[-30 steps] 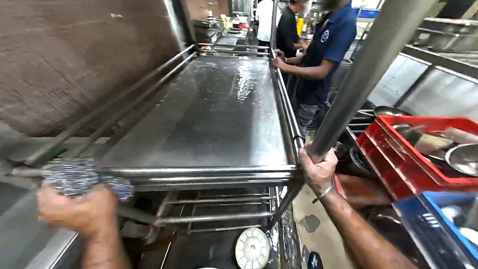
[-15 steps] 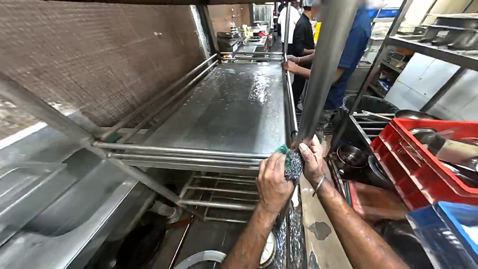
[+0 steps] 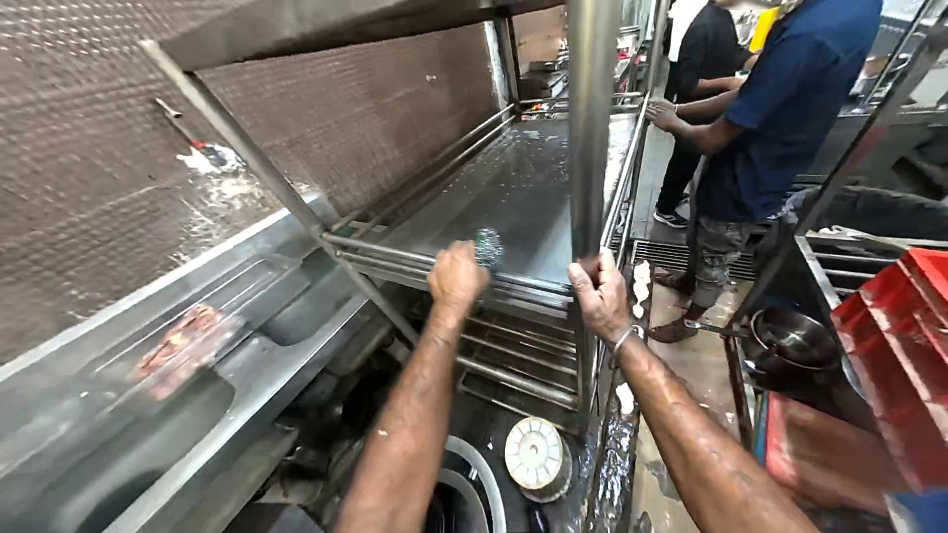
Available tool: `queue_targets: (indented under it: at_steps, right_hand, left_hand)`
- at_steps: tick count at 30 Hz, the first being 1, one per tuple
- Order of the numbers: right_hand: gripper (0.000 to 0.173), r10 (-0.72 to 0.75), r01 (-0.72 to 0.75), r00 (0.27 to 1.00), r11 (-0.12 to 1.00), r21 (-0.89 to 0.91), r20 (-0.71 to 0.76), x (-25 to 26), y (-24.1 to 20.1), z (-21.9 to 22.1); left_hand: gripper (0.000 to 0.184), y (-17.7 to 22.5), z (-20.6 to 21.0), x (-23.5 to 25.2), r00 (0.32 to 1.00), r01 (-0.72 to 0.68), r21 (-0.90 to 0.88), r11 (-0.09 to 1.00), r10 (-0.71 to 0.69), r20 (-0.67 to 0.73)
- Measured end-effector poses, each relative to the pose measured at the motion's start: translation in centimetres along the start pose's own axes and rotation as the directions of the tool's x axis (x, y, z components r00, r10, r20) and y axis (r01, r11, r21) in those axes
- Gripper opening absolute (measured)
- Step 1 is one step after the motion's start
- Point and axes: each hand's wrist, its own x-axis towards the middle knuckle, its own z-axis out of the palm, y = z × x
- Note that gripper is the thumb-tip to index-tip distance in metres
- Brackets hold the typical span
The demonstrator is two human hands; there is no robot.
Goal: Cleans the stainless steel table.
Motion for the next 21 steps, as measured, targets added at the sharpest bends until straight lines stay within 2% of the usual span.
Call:
queue_targets:
  at_steps: [3,6,8,12,16,21]
  right_hand:
    - [0.05,-0.058,0.058,0.998,0.998,-0.03,0.007,0.2,0.6,0.1]
    - [0.052,-0.066,0.067,0.997,0.998,-0.016,0.029,0.0,0.8,-0.1]
    - [0.053,-0.088,0.09,0.995,0.996,-0.025,0.051,0.0,1.1,-0.4]
    - [0.055,-0.111,0.114,0.992,0.992,-0.046,0.056,-0.2,1.3,-0.4]
    - [0.057,-0.164,0.159,0.986,0.982,-0.1,-0.039,-0.6,1.9,0.4]
    - [0.06,-0.259,0.22,0.953,0.949,-0.226,-0.159,-0.9,2.7,1.3]
  left_hand:
    - [0.036,-1.4,-1.2,1.8,0.995,-0.04,0.042,0.998,0.036,0.092]
    - [0.033,1.4,-1.8,1.4,0.979,-0.118,0.178,0.977,0.084,0.185]
    - [0.033,4.2,-1.8,1.0,0.956,-0.201,0.203,0.958,0.146,0.256]
    - [0.028,7.9,-1.6,0.2,0.858,-0.401,0.072,0.913,0.347,0.378]
    - [0.021,10.2,-2.4,0.6,0.782,-0.454,0.032,0.89,0.381,0.493]
    - [0.026,8.9,-1.5,3.9,0.723,-0.532,0.069,0.844,0.411,0.555]
